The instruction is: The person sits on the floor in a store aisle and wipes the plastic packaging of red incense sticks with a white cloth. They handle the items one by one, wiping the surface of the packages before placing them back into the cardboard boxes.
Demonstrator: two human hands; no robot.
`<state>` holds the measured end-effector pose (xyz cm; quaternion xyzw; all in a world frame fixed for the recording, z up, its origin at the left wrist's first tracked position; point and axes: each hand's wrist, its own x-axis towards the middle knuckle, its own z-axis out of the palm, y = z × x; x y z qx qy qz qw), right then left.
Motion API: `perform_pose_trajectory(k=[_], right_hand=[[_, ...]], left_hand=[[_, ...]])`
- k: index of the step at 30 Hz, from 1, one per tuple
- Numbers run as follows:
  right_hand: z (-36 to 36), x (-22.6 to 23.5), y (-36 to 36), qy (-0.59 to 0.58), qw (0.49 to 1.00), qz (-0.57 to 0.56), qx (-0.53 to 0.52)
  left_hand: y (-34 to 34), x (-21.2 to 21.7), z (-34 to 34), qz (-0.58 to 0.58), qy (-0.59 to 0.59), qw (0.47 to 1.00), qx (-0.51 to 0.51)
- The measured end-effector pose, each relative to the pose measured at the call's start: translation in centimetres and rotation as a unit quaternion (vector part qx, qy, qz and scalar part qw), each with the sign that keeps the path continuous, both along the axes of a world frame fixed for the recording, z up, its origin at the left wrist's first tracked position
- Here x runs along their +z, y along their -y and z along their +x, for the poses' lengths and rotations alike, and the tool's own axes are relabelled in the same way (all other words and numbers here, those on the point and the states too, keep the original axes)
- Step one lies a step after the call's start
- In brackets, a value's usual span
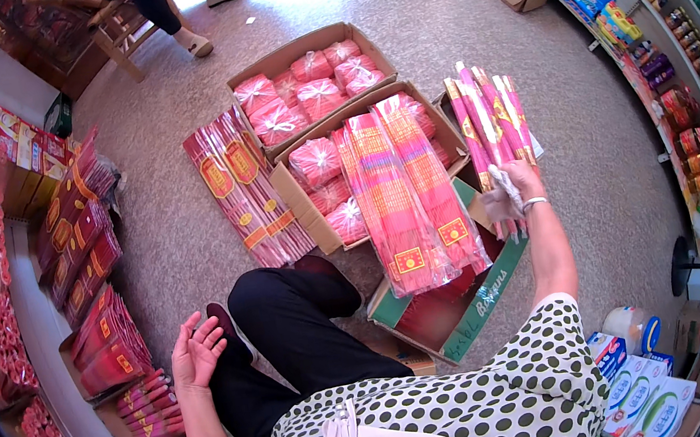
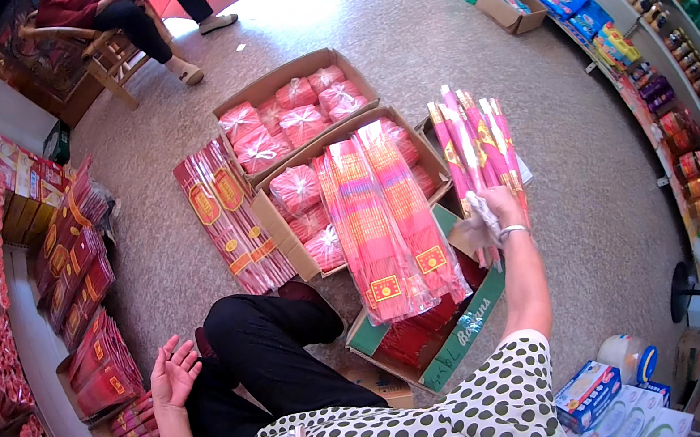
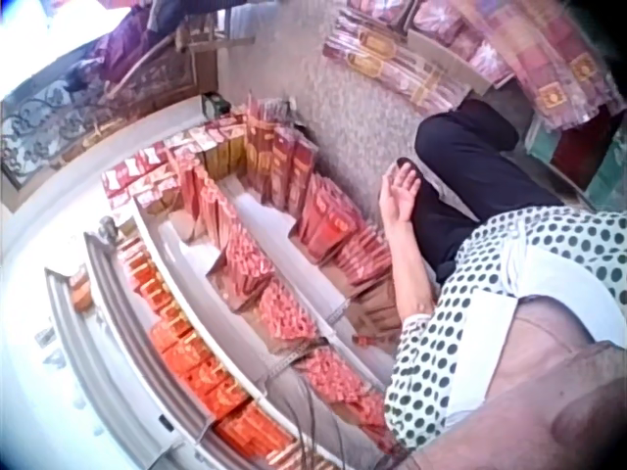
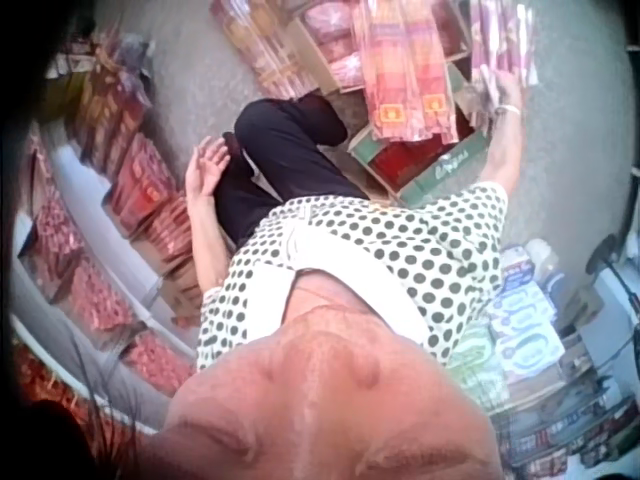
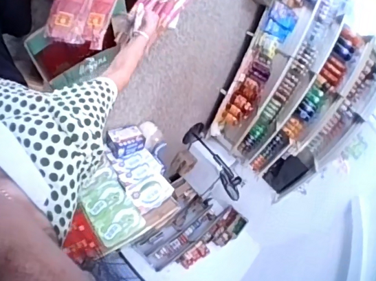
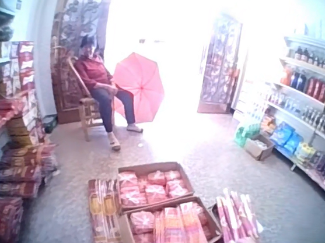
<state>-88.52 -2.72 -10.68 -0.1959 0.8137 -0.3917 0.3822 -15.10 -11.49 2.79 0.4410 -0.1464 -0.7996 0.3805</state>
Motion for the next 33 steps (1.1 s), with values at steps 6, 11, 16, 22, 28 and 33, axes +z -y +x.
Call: perform_pose_trajectory(k=[6,11,16,22,28,33], right_hand=[[17.9,11.7,-0.2,0.479,0.842,-0.218,-0.121],[31.3,7.0,-1.7,0.382,0.862,-0.332,0.028],[42.8,13.2,-1.7,0.47,0.81,-0.327,0.129],[45.9,16.0,-1.5,0.36,0.843,-0.225,0.331],[41.9,17.7,3.8,0.093,0.9,-0.349,0.245],[49.7,23.7,4.1,-0.144,0.794,-0.485,0.336]], left_hand=[[1.2,2.7,-3.3,-0.071,-0.009,0.995,-0.067],[2.1,4.6,-12.0,-0.128,-0.002,0.966,-0.226],[-0.1,4.6,-18.0,-0.189,0.134,0.916,-0.327],[-1.7,5.3,-11.2,-0.231,0.114,0.936,-0.238],[-3.1,6.6,-0.3,-0.101,0.062,0.957,-0.263],[-6.5,6.7,2.3,-0.001,0.064,0.948,-0.312]])
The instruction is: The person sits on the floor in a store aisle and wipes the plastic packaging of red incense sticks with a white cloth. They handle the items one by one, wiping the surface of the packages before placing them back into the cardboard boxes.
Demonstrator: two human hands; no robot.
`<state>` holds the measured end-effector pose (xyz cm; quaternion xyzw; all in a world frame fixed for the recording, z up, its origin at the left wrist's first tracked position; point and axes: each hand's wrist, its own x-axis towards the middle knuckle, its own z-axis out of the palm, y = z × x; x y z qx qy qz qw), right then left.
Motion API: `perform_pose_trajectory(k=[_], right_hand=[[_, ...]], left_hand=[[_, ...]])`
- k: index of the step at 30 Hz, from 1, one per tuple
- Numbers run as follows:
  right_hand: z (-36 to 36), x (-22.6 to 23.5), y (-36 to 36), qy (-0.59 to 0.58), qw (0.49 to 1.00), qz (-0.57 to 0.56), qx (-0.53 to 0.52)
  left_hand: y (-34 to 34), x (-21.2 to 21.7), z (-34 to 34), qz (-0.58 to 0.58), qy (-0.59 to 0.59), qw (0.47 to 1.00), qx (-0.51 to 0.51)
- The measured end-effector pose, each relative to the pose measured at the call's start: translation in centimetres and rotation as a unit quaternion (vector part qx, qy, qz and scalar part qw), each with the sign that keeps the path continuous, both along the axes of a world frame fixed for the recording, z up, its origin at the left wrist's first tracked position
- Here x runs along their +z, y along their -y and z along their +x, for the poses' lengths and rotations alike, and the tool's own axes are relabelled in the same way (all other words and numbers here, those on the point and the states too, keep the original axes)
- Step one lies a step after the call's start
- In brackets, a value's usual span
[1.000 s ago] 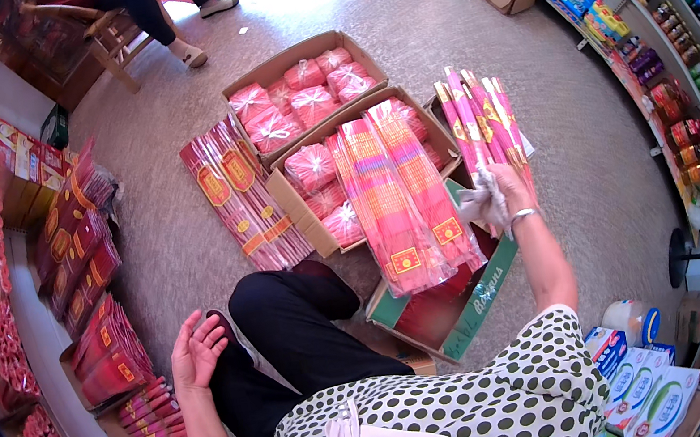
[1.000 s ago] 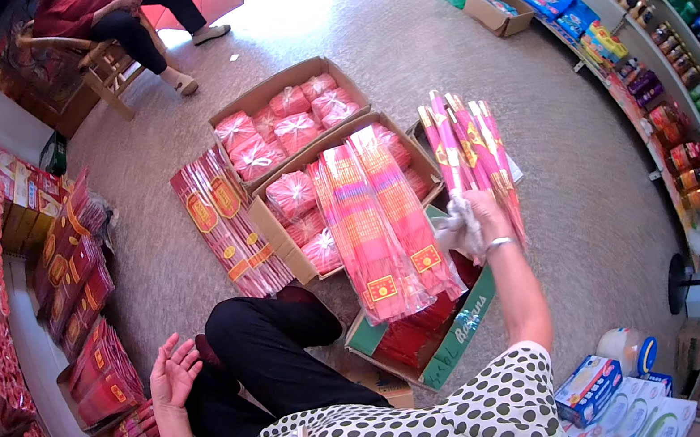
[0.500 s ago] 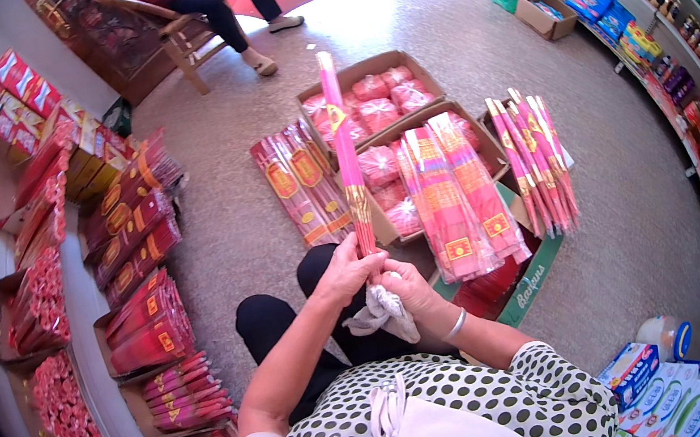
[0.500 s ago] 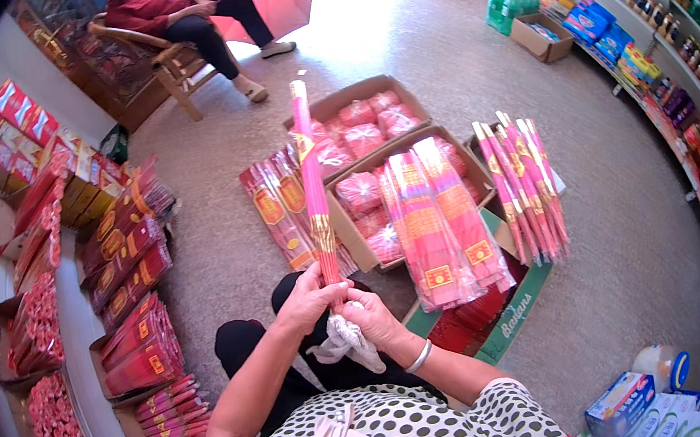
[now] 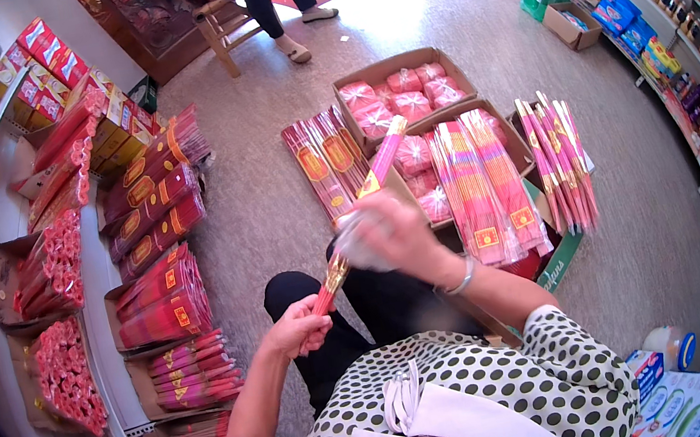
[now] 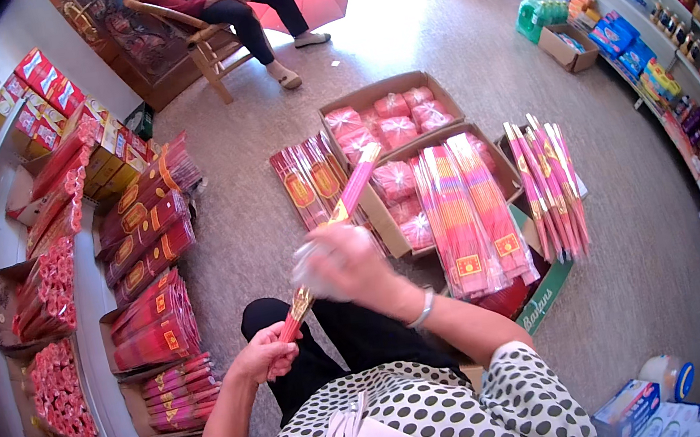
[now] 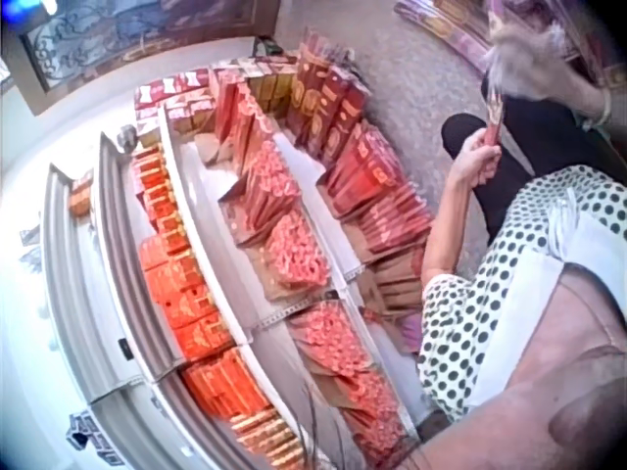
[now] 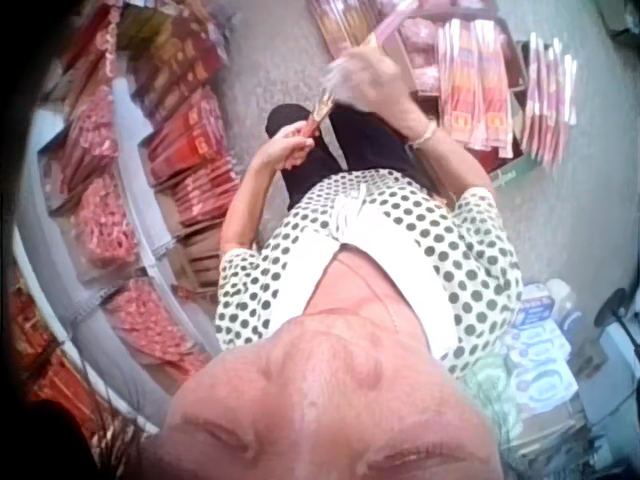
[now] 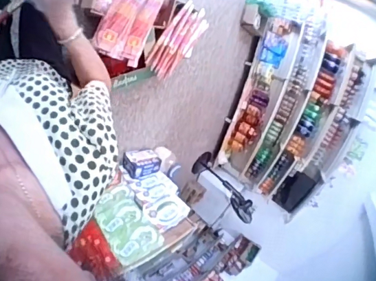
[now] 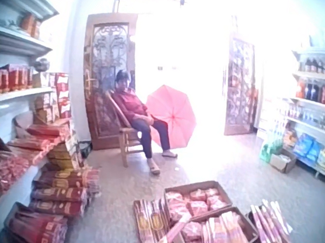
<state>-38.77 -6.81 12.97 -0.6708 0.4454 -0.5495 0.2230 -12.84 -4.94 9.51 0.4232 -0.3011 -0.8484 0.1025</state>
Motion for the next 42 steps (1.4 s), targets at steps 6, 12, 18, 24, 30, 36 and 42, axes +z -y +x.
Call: perform_pose_trajectory(k=[6,12,18,24,30,36,42], right_hand=[[6.0,-4.8,-3.8,-0.265,0.938,-0.175,0.136],[-3.8,-7.5,2.8,-0.281,0.945,-0.145,-0.088],[-11.7,-11.3,4.8,-0.12,0.956,0.201,-0.176],[-8.3,-9.5,3.5,-0.074,0.97,0.118,-0.201],[-2.7,-11.5,1.9,-0.319,0.931,-0.049,-0.169],[10.5,-8.2,-2.4,-0.211,0.967,-0.11,0.088],[9.5,-9.1,-2.8,-0.203,0.963,-0.139,0.108]], left_hand=[[-2.6,0.6,1.8,0.017,0.039,0.998,-0.042],[-4.1,4.4,5.8,-0.04,0.112,0.988,-0.095],[-4.0,3.0,7.2,-0.31,0.332,0.87,-0.191],[-3.9,1.4,6.3,-0.46,0.358,0.803,-0.127],[-3.3,0.2,5.7,-0.528,0.4,0.735,-0.145],[-3.6,0.6,3.7,-0.587,0.415,0.677,-0.156],[-4.8,-0.3,4.3,-0.576,0.446,0.662,-0.178]])
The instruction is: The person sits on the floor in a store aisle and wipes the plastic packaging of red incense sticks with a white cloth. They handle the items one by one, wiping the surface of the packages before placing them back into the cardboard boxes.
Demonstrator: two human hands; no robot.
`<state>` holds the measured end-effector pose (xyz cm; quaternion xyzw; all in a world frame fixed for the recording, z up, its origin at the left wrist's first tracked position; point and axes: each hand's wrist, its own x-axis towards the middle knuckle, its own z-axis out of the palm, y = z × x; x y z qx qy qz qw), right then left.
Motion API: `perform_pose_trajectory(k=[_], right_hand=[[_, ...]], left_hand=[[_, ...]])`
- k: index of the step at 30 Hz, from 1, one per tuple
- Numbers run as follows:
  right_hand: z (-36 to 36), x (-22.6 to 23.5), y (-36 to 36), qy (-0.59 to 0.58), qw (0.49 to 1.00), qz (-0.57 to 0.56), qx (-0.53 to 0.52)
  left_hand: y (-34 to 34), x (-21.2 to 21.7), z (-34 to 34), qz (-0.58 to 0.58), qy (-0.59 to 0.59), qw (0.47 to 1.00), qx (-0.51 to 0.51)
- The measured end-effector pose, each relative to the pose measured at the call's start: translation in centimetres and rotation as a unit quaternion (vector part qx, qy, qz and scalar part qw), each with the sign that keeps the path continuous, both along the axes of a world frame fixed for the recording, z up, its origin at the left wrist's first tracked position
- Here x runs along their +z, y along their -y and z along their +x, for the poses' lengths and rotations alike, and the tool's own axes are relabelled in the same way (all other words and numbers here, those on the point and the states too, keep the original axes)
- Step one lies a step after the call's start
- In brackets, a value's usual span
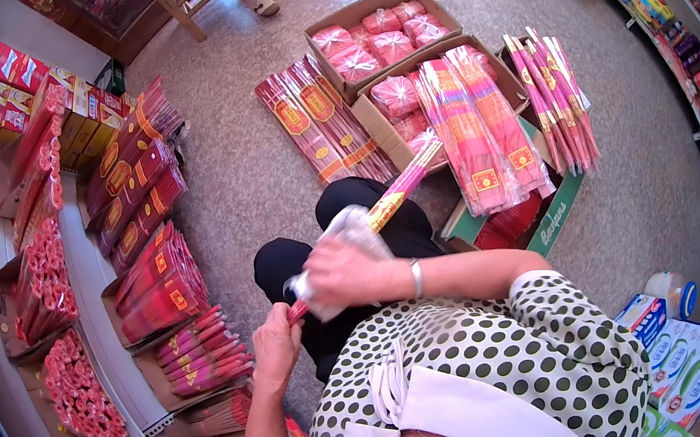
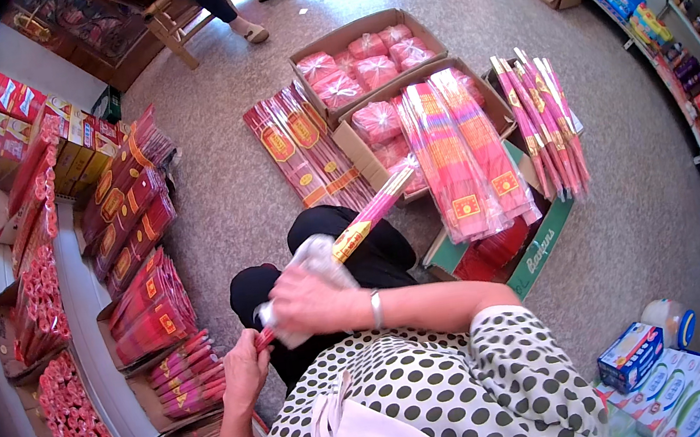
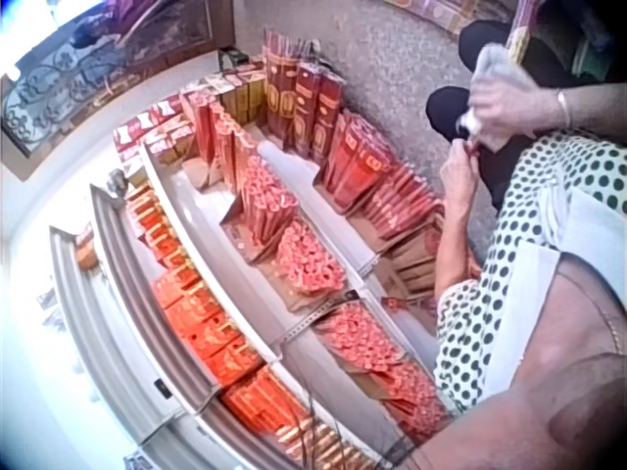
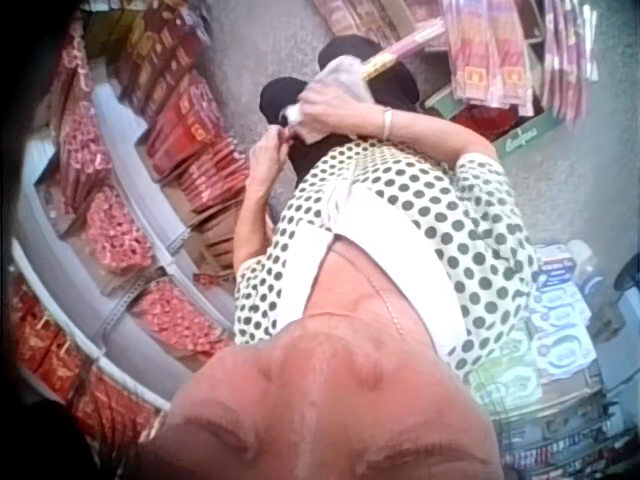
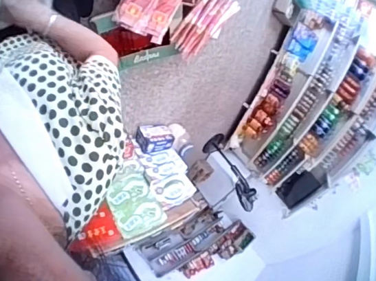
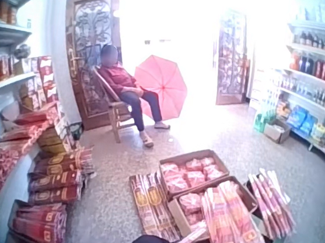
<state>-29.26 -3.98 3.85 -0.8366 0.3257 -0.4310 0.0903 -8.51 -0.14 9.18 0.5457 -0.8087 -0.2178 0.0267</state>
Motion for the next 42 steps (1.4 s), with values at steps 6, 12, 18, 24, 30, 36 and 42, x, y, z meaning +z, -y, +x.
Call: perform_pose_trajectory(k=[6,12,18,24,30,36,42], right_hand=[[-15.6,-2.9,4.3,-0.14,0.948,0.02,-0.284],[-23.2,-5.6,6.4,0.474,0.726,0.423,-0.263],[-21.3,-8.2,7.7,0.434,0.849,0.203,-0.221],[-13.3,0.8,10.1,0.719,0.532,0.424,0.144],[-1.6,0.6,4.2,0.598,0.628,0.498,0.035],[-3.6,1.8,5.4,0.657,0.57,0.493,0.023],[-16.4,0.6,13.1,0.714,0.593,0.372,0.01]], left_hand=[[-0.6,-0.5,-0.5,-0.054,-0.017,0.998,0.013],[0.4,-0.4,-0.5,0.034,-0.096,0.993,0.056],[0.3,-1.7,-1.6,0.218,-0.219,0.943,0.125],[1.1,-0.7,-5.5,0.2,-0.3,0.92,0.152],[5.1,1.9,-9.3,0.034,-0.307,0.944,0.118],[3.6,2.3,-8.3,-0.007,-0.261,0.961,0.09],[0.3,1.5,-3.8,0.408,-0.356,0.822,0.174]])
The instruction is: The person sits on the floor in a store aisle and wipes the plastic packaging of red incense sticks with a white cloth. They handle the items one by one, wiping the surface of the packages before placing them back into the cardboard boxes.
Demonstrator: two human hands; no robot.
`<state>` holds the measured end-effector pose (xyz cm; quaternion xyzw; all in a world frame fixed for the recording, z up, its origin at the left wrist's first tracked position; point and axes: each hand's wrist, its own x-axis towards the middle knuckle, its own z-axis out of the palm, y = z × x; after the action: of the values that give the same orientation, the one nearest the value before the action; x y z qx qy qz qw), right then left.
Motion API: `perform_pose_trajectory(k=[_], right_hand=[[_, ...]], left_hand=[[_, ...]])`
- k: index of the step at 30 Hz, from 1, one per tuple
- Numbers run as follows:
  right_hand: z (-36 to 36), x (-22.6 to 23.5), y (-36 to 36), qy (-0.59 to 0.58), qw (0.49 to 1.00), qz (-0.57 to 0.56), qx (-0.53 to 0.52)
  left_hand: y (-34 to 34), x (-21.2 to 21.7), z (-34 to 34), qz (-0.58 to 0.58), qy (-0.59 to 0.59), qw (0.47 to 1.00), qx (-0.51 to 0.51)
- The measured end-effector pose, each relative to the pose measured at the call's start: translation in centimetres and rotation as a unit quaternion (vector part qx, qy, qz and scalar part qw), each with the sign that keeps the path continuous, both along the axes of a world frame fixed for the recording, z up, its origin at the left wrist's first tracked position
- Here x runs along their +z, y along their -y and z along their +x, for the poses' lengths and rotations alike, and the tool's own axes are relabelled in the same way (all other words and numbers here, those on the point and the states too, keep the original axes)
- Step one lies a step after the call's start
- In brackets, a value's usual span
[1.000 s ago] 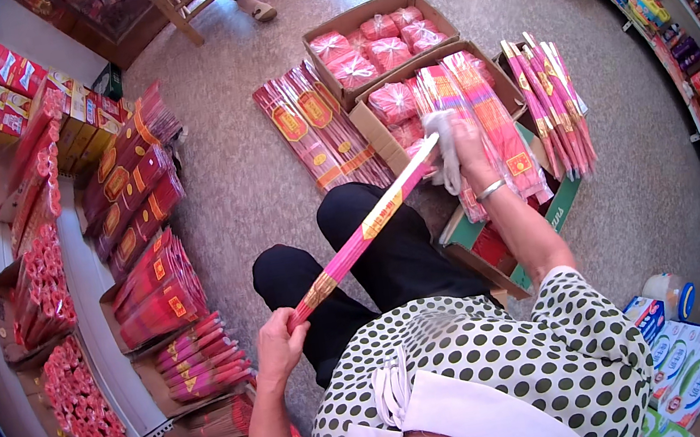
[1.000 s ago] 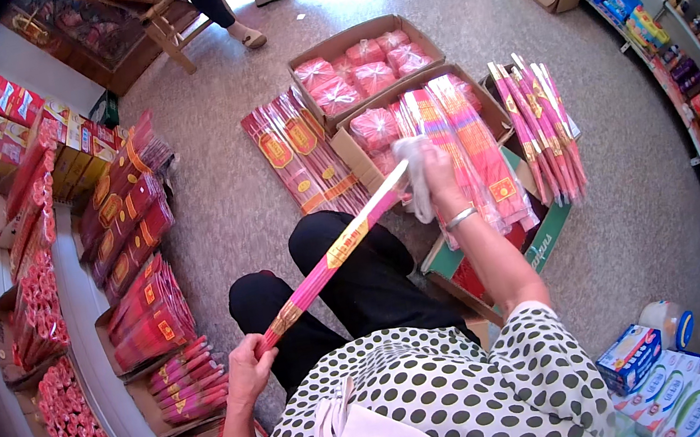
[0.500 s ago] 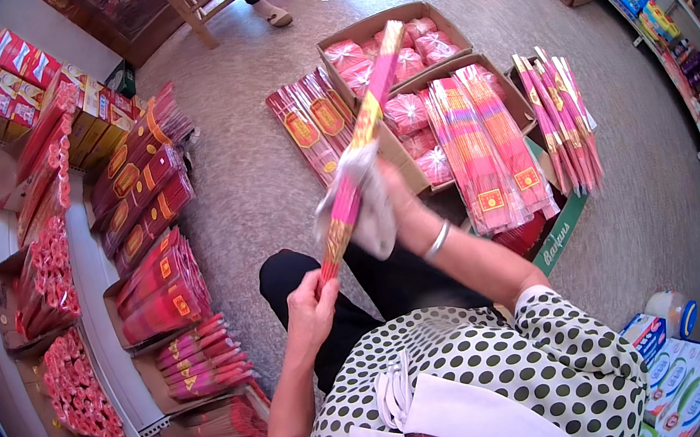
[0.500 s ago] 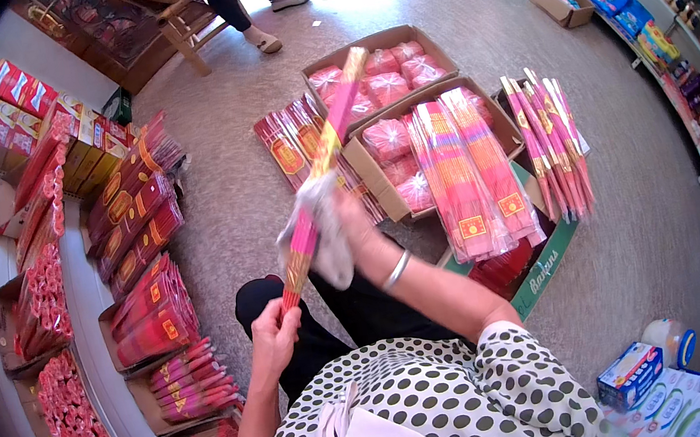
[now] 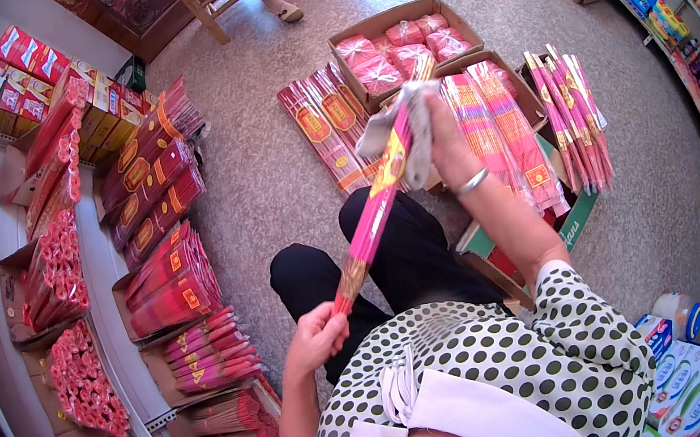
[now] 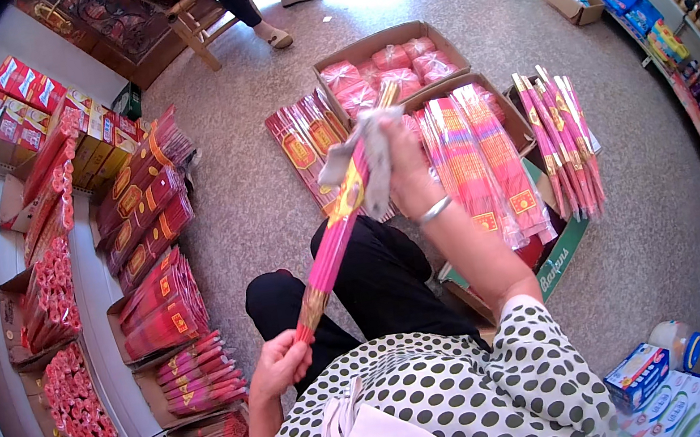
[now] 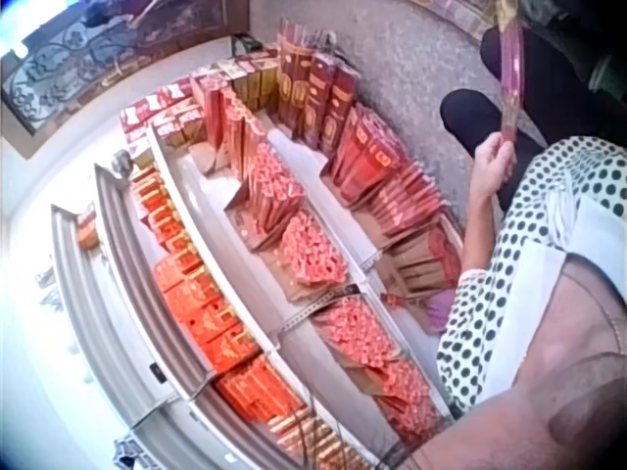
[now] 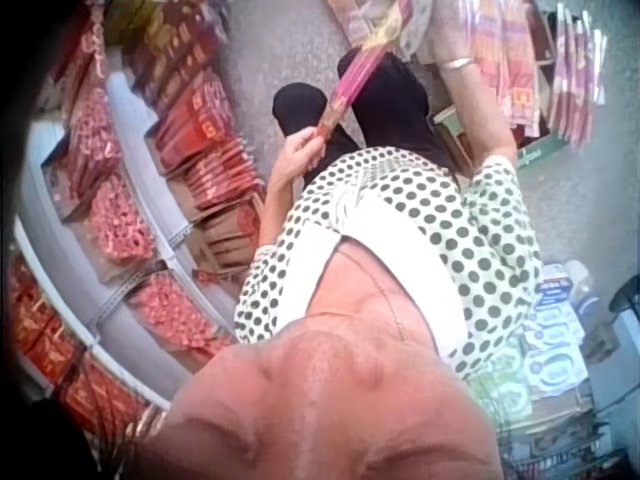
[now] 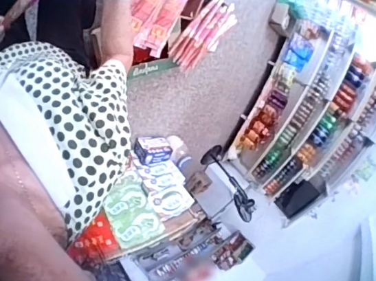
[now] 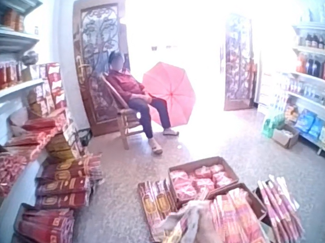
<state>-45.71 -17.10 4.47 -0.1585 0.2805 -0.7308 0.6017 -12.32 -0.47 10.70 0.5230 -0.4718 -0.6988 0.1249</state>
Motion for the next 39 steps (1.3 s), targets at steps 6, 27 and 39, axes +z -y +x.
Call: perform_pose_trajectory(k=[6,27,39], right_hand=[[1.7,2.0,-1.0,0.1,0.986,-0.079,0.111],[8.2,3.5,-5.1,-0.06,0.996,0.027,0.067],[7.9,4.0,-3.9,0.005,0.988,-0.064,0.142]], left_hand=[[-0.5,-1.9,1.8,0.166,-0.253,0.953,0.021],[-2.1,-1.7,-0.9,-0.251,0.143,0.954,0.078],[-0.6,-0.7,0.6,-0.064,-0.096,0.988,0.1]])
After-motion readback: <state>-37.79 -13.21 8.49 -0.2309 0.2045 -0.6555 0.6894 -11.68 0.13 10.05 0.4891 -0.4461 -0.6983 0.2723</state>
